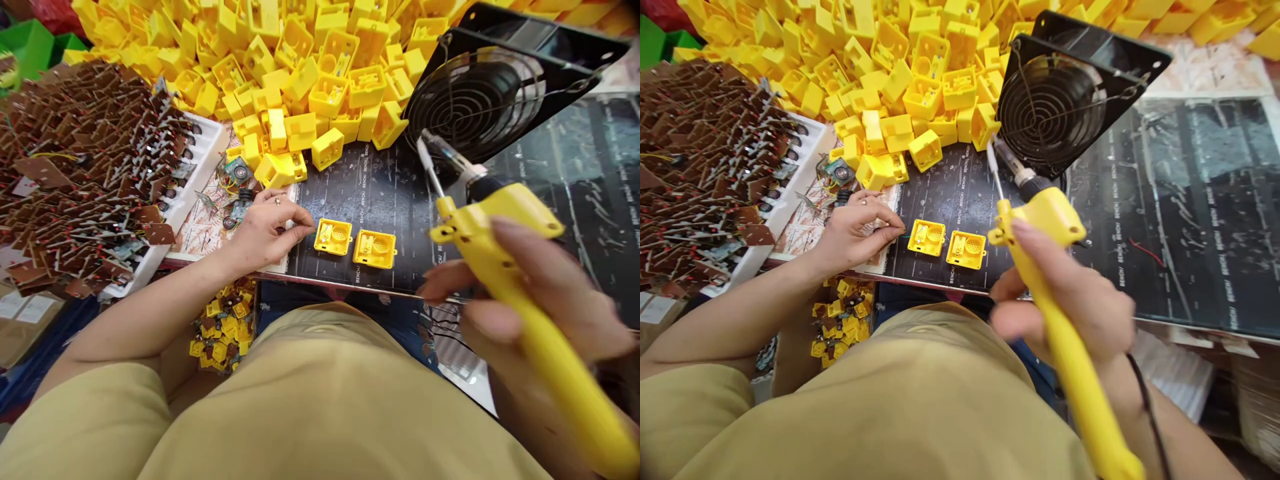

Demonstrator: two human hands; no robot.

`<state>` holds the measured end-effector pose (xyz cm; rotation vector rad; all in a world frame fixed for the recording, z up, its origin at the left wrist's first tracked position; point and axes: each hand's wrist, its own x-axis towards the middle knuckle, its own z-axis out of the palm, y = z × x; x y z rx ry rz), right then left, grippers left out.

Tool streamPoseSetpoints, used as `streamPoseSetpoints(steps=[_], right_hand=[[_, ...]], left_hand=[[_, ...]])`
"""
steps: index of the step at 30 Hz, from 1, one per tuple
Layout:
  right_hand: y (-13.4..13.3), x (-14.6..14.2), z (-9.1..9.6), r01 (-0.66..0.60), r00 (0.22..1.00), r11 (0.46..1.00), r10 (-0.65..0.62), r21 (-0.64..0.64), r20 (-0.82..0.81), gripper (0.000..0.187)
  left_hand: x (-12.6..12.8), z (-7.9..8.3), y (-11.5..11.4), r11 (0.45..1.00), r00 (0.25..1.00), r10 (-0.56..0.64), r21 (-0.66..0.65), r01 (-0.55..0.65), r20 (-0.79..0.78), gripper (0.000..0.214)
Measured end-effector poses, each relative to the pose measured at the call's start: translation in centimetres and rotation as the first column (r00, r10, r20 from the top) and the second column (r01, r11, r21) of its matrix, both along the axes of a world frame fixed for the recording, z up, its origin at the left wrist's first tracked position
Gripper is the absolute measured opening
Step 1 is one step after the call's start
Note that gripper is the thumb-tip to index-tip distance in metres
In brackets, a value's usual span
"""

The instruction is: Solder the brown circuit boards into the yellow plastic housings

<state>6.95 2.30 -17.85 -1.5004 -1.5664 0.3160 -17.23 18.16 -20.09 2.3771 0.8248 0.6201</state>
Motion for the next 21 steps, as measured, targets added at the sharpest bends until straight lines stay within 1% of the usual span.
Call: streamPoseSetpoints(steps=[1,2,3,4,5,7,10,13,16,18,19,20,21], right_hand=[[0.9,-0.3,-0.4,-0.051,0.996,0.997,0.046,0.066,0.075,0.039],[1.8,-0.7,-0.9,-0.145,0.965,0.984,0.118,0.101,0.235,0.034],[2.9,-1.0,-1.4,-0.194,0.942,0.973,0.149,0.126,0.301,0.027],[3.9,-1.3,-2.0,-0.222,0.929,0.967,0.17,0.125,0.328,0.02],[4.8,-1.7,-2.5,-0.253,0.91,0.96,0.196,0.116,0.365,0.02],[6.1,-2.5,-3.3,-0.299,0.868,0.95,0.233,0.087,0.438,0.027],[6.7,-3.4,-3.9,-0.295,0.815,0.953,0.215,0.066,0.538,0.027],[6.3,-3.6,-4.0,-0.238,0.821,0.968,0.159,0.076,0.548,0.03],[5.4,-2.8,-3.3,-0.228,0.85,0.965,0.13,0.133,0.511,0.034],[4.2,-1.9,-2.0,-0.235,0.881,0.958,0.138,0.163,0.453,0.033],[3.4,-1.3,-1.2,-0.222,0.9,0.962,0.141,0.157,0.412,0.032],[2.6,-0.5,-0.3,-0.225,0.911,0.969,0.17,0.107,0.376,0.033],[1.6,0.5,0.7,-0.166,0.933,0.986,0.149,0.024,0.327,0.034]], left_hand=[[0.1,0.0,0.0,1.0,1.0,-0.008,-0.006,0.008,-0.025,0.015],[0.2,0.0,-0.1,1.0,0.998,-0.022,-0.01,0.022,-0.052,0.016],[0.3,0.1,-0.1,0.999,0.996,-0.038,-0.014,0.037,-0.079,0.017],[0.3,0.2,-0.2,0.999,0.994,-0.052,-0.015,0.05,-0.101,0.017],[0.3,0.3,-0.3,0.998,0.991,-0.062,-0.014,0.06,-0.117,0.017],[0.3,0.6,-0.3,0.998,0.988,-0.067,-0.009,0.067,-0.137,0.016],[0.6,0.9,-0.2,0.998,0.983,-0.062,-0.016,0.06,-0.176,0.012],[0.9,1.0,0.0,0.996,0.975,-0.089,-0.007,0.089,-0.206,0.012],[1.2,1.1,0.1,0.992,0.963,-0.127,-0.005,0.129,-0.238,0.015],[1.4,1.2,0.1,0.991,0.956,-0.13,-0.012,0.132,-0.261,0.016],[1.4,1.2,0.1,0.992,0.954,-0.127,-0.011,0.129,-0.272,0.016],[1.5,1.3,0.1,0.992,0.951,-0.125,-0.01,0.128,-0.284,0.016],[1.6,1.4,0.1,0.992,0.946,-0.125,-0.011,0.127,-0.298,0.015]])
